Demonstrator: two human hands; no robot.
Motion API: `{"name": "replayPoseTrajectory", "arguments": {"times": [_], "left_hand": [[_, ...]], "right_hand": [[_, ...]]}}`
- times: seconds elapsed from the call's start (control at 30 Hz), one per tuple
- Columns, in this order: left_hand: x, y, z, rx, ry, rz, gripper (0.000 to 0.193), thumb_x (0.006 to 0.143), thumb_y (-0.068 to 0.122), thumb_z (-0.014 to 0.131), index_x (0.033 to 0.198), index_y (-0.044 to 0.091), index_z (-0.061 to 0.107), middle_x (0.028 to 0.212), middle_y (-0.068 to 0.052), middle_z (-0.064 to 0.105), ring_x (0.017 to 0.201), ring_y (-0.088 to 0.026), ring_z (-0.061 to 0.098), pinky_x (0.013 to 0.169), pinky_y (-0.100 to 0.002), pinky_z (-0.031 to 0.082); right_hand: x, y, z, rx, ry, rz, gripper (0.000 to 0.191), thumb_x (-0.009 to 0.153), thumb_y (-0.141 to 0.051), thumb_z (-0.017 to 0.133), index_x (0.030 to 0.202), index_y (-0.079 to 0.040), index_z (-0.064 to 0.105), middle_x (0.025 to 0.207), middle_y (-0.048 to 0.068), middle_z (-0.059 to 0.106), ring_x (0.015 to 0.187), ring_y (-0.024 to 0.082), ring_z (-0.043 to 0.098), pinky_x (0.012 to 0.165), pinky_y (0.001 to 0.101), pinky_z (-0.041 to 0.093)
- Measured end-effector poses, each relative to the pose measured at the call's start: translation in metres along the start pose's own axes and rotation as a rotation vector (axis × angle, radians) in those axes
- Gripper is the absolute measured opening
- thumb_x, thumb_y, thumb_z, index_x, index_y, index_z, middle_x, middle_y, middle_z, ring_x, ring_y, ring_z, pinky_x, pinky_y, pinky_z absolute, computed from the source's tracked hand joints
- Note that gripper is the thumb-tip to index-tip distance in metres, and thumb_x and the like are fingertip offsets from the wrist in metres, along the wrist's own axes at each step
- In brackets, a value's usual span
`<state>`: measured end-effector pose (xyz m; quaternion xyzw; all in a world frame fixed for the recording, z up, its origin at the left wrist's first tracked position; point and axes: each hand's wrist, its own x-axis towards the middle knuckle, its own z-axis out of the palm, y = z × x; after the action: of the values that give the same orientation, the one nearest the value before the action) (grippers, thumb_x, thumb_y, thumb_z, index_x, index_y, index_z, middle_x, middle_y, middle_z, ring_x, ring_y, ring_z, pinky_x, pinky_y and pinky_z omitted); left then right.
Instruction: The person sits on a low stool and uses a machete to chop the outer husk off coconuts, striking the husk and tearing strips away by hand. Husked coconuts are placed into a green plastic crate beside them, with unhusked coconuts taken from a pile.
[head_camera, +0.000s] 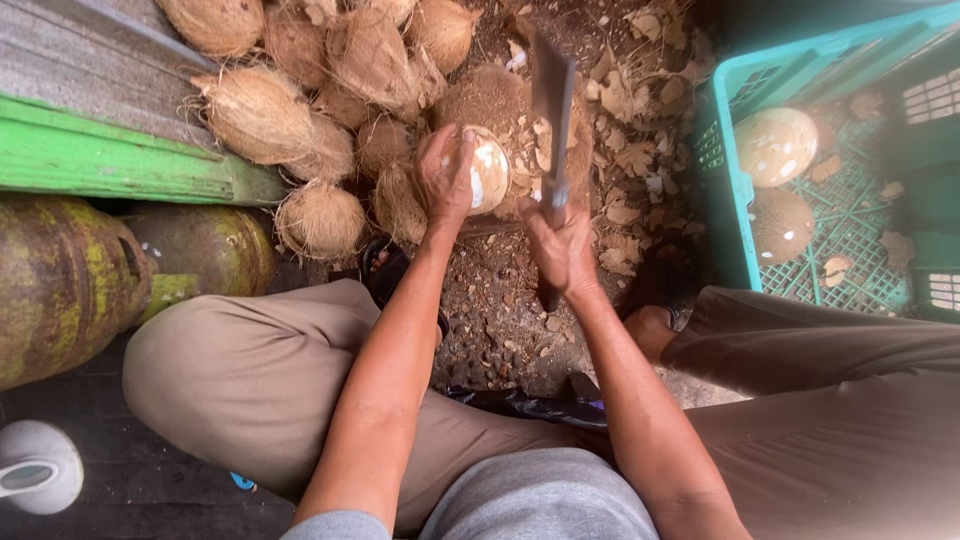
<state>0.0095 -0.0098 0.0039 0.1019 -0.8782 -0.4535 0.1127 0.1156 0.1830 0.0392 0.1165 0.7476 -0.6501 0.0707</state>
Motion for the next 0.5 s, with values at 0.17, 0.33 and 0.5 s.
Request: {"name": "replayPoseTrajectory", "arguments": {"times": [0.17,0.33,0.5], "left_hand": [[0.001,0.001,0.003,0.027,0.015,-0.038,0.052,0.089,0.062,0.063,0.117,0.019,0.073,0.120,-0.005,0.069,0.109,-0.022,0.064,0.094,-0.043,0.050],[0.006,0.000,-0.001,0.103,-0.011,-0.025,0.060,0.087,0.067,0.065,0.120,0.018,0.069,0.123,-0.007,0.068,0.111,-0.022,0.064,0.096,-0.046,0.051],[0.005,0.006,-0.009,0.057,-0.114,-0.024,0.076,0.078,0.074,0.073,0.127,0.016,0.066,0.130,-0.012,0.065,0.119,-0.028,0.062,0.096,-0.051,0.051]], "right_hand": [[-0.004,0.011,0.005,-0.250,-0.260,0.372,0.030,0.098,-0.032,0.065,0.075,-0.014,0.056,0.055,0.001,0.049,0.038,0.010,0.042,0.033,0.0303,0.039],[-0.001,-0.016,-0.003,0.041,-0.175,0.246,0.039,0.097,-0.032,0.064,0.067,-0.013,0.049,0.052,-0.001,0.050,0.036,0.011,0.044,0.032,0.0292,0.042],[0.008,-0.038,-0.017,0.105,-0.021,0.028,0.040,0.102,-0.029,0.063,0.069,-0.015,0.046,0.055,-0.001,0.051,0.040,0.009,0.047,0.036,0.0266,0.044]]}}
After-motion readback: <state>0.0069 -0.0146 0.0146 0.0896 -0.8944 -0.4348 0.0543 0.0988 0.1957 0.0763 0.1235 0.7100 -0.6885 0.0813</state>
